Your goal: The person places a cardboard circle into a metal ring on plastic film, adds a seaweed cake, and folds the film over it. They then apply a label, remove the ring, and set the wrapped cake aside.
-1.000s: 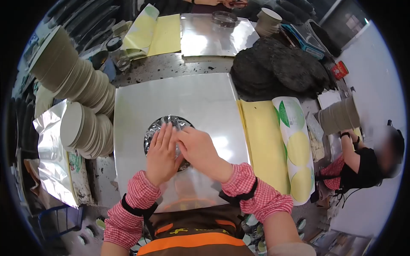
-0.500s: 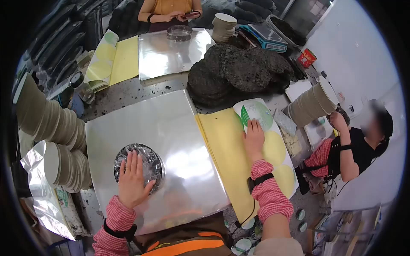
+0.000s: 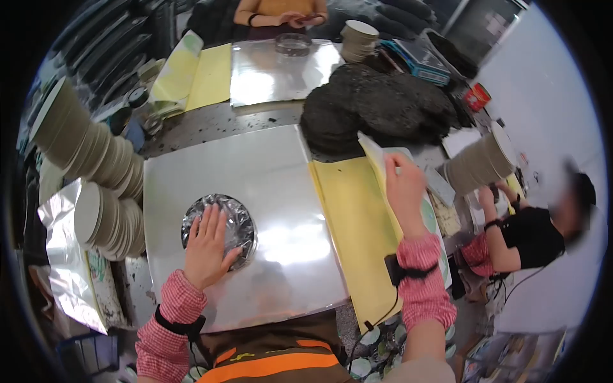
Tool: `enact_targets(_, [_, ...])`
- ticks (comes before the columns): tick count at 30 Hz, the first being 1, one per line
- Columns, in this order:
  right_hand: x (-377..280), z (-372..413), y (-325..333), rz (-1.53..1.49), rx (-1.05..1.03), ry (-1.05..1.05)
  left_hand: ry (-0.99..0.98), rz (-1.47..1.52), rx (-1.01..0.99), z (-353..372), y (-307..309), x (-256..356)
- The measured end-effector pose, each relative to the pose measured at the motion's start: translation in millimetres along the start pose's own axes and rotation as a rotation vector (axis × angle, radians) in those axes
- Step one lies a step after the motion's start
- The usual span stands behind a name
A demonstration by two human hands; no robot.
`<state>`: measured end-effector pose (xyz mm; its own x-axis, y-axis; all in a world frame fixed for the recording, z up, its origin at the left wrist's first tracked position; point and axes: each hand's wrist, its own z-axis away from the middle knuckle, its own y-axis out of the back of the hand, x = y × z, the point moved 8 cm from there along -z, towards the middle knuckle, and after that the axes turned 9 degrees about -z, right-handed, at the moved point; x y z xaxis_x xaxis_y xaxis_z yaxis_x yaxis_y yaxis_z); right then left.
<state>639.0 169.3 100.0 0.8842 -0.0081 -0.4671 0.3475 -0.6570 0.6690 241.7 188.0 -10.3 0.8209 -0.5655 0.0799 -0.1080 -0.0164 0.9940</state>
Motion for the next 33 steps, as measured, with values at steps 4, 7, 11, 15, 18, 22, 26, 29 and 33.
enact_targets(4, [-121,22,-2,-0.577,-0.231,-0.292,-0.009,-0.010,0.065,7,-1,1])
enact_targets(7, [-147,119,-126,-0.578,-0.573,0.124,0.039,-0.048,0.192,6,9,-1])
enact_targets(11, [-217,148,-144,-0.485,-0.639,0.509,-0.089,0.327,0.297,12,1,-5])
enact_targets(15, [-223,171,-156,-0.351,-0.793,0.526,-0.042,0.366,0.081,13,-21,-6])
enact_targets(18, [-233,142,-160,-0.476,-0.762,0.472,-0.057,0.283,0.252,13,-6,-3])
enact_targets(22, [-228,129,-211,-0.844,-0.720,0.246,-0.036,0.540,0.136,11,2,-9])
enact_targets(26, [-251,139,-202,-0.604,-0.741,0.505,0.243,1.623,0.484,30,-2,-75])
enact_targets(29, [-266,156,-211,-0.441,-0.839,0.664,0.587,1.390,0.418,59,-13,-113])
enact_targets(33, [-270,163,-219,-0.355,-0.871,0.706,0.529,0.895,0.356,62,-37,-102])
